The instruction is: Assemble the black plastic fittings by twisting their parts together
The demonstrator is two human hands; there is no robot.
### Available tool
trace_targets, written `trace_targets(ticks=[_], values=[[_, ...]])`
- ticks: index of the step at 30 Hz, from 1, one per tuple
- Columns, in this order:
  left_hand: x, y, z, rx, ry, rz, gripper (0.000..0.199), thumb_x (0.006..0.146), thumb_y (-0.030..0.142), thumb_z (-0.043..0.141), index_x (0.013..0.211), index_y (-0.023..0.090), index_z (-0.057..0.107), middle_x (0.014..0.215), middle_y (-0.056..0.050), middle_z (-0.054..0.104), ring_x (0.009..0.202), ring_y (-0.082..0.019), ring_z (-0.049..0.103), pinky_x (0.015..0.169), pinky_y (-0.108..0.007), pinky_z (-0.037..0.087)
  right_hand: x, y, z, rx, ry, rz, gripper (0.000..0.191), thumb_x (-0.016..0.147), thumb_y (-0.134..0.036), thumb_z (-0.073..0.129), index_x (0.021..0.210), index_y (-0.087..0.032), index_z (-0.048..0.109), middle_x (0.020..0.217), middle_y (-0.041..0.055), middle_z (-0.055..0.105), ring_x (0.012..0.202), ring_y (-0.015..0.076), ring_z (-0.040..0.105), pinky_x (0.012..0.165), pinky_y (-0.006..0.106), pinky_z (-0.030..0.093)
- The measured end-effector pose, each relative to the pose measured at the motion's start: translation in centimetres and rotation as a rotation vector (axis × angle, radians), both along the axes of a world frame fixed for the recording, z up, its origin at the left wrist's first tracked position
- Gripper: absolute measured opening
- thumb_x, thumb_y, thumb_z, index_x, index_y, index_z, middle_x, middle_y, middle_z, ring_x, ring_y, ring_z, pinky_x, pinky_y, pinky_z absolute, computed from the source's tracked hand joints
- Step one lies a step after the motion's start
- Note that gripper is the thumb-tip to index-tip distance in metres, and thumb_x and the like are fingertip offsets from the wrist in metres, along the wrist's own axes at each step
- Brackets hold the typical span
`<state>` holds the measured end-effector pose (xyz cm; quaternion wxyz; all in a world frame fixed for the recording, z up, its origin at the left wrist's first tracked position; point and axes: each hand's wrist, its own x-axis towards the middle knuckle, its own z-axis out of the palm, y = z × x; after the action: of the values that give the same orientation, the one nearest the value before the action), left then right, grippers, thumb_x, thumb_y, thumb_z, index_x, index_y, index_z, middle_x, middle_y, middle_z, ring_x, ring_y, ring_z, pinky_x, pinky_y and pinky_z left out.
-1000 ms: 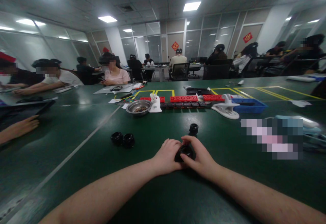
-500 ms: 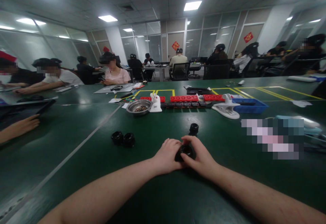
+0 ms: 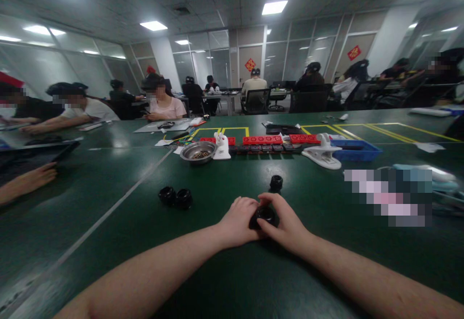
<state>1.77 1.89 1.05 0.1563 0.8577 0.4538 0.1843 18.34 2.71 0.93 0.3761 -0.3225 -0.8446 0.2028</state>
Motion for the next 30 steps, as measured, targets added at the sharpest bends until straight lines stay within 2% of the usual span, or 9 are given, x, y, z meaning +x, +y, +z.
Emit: trace_targets(ticks=[4,9,14,18,23,26,30], values=[[0.13,-0.12,0.38,0.016,0.003,-0.003,0.054,0.064,0.040,0.064,0.109,0.017,0.046,0.107,-0.008,0.052,0.101,-0.025,0.045,0.094,-0.042,0.031,0.24,-0.21,0.13,0.008,0.018,0.072,0.043,0.068,-0.013,0.047,0.110,-0.018,0.038,0.103,0.0087,0.049,0.095,0.0217,0.048,0.085,0.040,0.041],[0.07,-0.07,0.41,0.017,0.000,-0.003,0.043,0.064,0.041,0.064,0.097,0.017,0.052,0.104,-0.007,0.053,0.100,-0.025,0.046,0.093,-0.042,0.031,0.18,0.00,-0.01,0.028,0.028,-0.006,0.047,0.070,-0.019,0.053,0.113,-0.019,0.035,0.107,0.0100,0.046,0.099,0.0239,0.046,0.086,0.043,0.039],[-0.03,0.05,0.11,0.012,-0.003,-0.002,0.050,0.064,0.039,0.065,0.105,0.017,0.049,0.106,-0.008,0.052,0.100,-0.025,0.046,0.094,-0.042,0.030,-0.10,0.07,-0.10,0.009,-0.004,-0.019,0.041,0.069,-0.018,0.053,0.107,-0.019,0.039,0.096,0.0072,0.050,0.090,0.0215,0.049,0.081,0.039,0.042],[0.06,0.06,0.12,0.016,-0.016,-0.006,0.054,0.064,0.040,0.064,0.109,0.016,0.046,0.107,-0.008,0.052,0.101,-0.025,0.046,0.093,-0.042,0.031,0.11,-0.06,0.04,0.014,0.020,0.045,0.043,0.067,-0.012,0.047,0.108,-0.019,0.038,0.102,0.0079,0.049,0.095,0.0209,0.048,0.084,0.038,0.041],[0.08,0.08,0.21,0.023,-0.003,-0.002,0.043,0.063,0.043,0.064,0.095,0.016,0.052,0.103,-0.007,0.053,0.098,-0.025,0.046,0.091,-0.041,0.033,0.26,-0.08,0.13,0.043,0.031,-0.006,0.046,0.069,-0.018,0.051,0.112,-0.017,0.036,0.109,0.0108,0.046,0.103,0.0237,0.045,0.088,0.041,0.038],[0.01,0.10,0.14,0.023,0.003,-0.005,0.046,0.063,0.041,0.064,0.099,0.016,0.051,0.104,-0.007,0.053,0.099,-0.025,0.046,0.092,-0.041,0.032,0.06,-0.01,0.03,0.034,0.005,-0.044,0.045,0.069,-0.023,0.056,0.110,-0.017,0.038,0.104,0.0102,0.049,0.097,0.0237,0.048,0.085,0.041,0.040],[0.03,0.05,0.10,0.007,-0.003,-0.002,0.053,0.064,0.039,0.064,0.109,0.016,0.047,0.108,-0.008,0.051,0.101,-0.025,0.045,0.093,-0.042,0.031,-0.06,-0.05,-0.05,0.019,-0.005,-0.018,0.040,0.068,-0.017,0.052,0.107,-0.018,0.040,0.097,0.0078,0.052,0.090,0.0213,0.051,0.081,0.039,0.042]])
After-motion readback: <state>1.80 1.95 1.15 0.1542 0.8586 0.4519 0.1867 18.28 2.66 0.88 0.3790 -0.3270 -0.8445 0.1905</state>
